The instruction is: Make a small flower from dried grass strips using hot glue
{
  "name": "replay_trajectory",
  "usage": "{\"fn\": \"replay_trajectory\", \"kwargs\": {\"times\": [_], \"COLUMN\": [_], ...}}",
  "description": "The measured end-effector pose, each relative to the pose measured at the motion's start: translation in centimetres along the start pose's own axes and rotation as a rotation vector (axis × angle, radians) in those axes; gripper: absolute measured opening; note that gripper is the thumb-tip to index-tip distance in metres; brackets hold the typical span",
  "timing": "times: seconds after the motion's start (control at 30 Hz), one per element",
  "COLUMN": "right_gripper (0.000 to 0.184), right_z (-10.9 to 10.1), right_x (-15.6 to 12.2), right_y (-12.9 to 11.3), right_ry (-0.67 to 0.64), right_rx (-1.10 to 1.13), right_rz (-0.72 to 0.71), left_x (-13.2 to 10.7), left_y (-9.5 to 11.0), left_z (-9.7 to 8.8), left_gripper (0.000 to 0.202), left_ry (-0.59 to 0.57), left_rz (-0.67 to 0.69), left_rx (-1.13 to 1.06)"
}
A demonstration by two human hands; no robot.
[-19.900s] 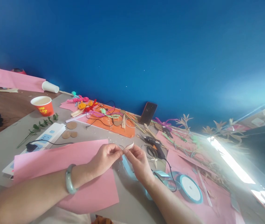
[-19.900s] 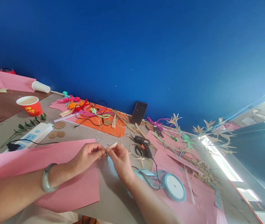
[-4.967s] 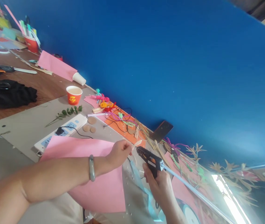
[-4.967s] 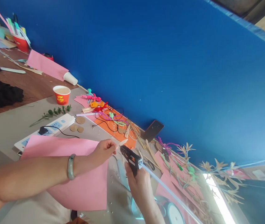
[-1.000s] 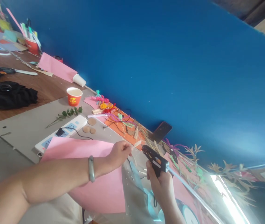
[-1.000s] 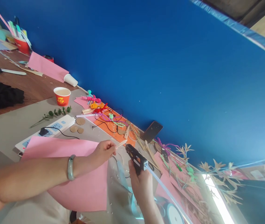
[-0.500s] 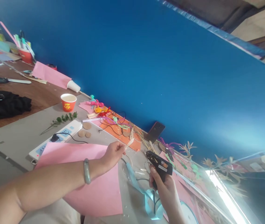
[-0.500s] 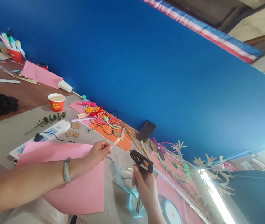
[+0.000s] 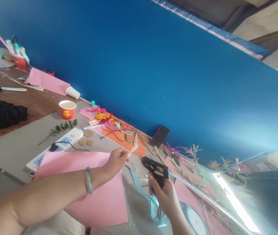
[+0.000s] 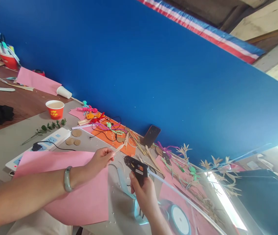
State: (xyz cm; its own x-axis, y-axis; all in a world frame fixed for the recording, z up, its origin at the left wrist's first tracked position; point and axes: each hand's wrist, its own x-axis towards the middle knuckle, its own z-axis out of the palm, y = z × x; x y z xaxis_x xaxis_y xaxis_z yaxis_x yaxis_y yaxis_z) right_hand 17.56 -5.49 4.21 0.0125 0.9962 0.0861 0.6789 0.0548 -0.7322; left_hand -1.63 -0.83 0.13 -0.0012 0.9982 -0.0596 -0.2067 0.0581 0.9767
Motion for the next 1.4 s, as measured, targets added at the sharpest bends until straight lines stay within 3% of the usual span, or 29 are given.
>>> {"fn": "replay_trajectory", "kwargs": {"times": [0.23,0.6,0.9,1.13,1.4], "right_gripper": [0.028,0.030,0.038,0.033,0.026], "right_z": [-1.9,-4.5,-5.6,-6.8,-8.5], "right_x": [0.7,0.0,-0.9,-0.5,0.5], "right_y": [0.3,5.2,6.4,8.0,11.5], "right_ry": [0.021,0.071,0.173,0.228,0.143], "right_rx": [0.030,0.006,0.009,0.005,0.153], "right_rz": [0.071,0.177,0.225,0.228,0.304], "left_x": [-0.1,-0.3,-0.5,-0.6,-0.5], "left_y": [-0.1,0.6,0.9,0.7,0.6], "left_z": [-0.1,0.0,0.0,-0.4,0.0], "left_gripper": [0.017,0.020,0.021,0.022,0.021], "left_ry": [0.009,-0.029,-0.053,-0.029,-0.027], "left_rz": [0.013,-0.068,-0.090,-0.103,-0.065], "left_rx": [-0.011,-0.074,-0.104,-0.054,-0.072]}}
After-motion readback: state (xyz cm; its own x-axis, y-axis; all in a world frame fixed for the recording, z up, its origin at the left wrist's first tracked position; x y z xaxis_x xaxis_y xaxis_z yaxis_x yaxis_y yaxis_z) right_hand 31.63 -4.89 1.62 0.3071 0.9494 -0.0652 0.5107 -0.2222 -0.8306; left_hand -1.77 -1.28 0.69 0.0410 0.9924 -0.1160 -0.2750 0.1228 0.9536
